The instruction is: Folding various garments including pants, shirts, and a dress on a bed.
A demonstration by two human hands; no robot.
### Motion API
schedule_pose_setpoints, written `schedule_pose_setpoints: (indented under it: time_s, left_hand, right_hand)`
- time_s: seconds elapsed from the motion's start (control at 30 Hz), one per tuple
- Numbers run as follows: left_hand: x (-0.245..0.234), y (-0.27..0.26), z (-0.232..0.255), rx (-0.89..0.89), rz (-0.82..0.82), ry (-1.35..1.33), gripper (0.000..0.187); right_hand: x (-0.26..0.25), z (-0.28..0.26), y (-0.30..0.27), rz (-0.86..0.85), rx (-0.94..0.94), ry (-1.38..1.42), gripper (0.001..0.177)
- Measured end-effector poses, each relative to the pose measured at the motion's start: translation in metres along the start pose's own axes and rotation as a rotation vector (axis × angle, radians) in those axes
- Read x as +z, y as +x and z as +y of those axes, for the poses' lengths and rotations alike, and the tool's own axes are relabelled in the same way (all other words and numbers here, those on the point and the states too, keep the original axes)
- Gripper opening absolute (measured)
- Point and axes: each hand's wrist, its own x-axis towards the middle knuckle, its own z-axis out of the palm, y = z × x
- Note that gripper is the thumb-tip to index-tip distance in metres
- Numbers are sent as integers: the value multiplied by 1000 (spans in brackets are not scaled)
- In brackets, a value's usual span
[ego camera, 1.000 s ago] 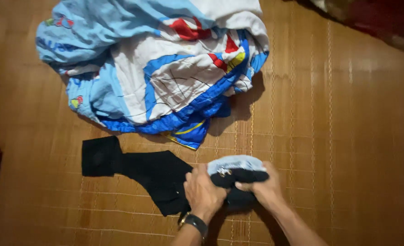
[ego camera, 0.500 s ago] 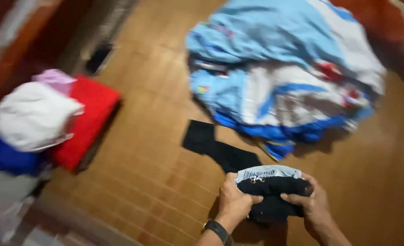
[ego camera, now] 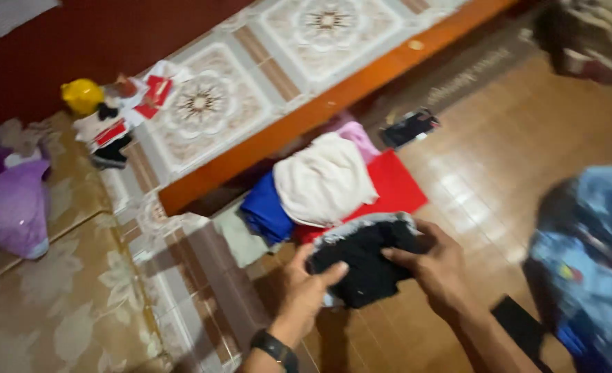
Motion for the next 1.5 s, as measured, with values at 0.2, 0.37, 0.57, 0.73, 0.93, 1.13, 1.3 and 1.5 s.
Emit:
schedule_pose_setpoints:
  time_s: [0.2, 0.37, 0.57, 0.73, 0.93, 1.13, 1.3, 1.5]
  left_hand:
    - [-117, 84, 2, 88, 312, -220, 59]
    - [-157, 135, 24, 41, 505, -15, 50]
    - [-171, 175, -8, 42, 621, 423, 48]
    - [-134, 110, 17, 627, 655, 751, 49]
    - [-62, 44, 7, 860, 350, 1000, 45]
    - [53, -20, -87, 895, -259, 793, 51]
    - [149, -75, -149, 722, -632, 825, 30]
    - [248, -141, -244, 616, -975, 983, 16]
  right_hand:
    - [160, -40, 41, -199, -223, -315, 81]
    - [225, -38, 56, -113, -648, -709, 87]
    - [244, -1, 55, -413, -1179, -1377, 87]
    - [251, -22, 37, -559, -787, -1597, 99]
    - [150, 28, 15, -177, -1095, -982, 76]
    - [-95, 163, -23, 300, 48, -1235, 64]
    - [-272, 320, -119, 916, 266, -1219, 91]
    - [-322, 474, -223, 1062, 345, -1081, 61]
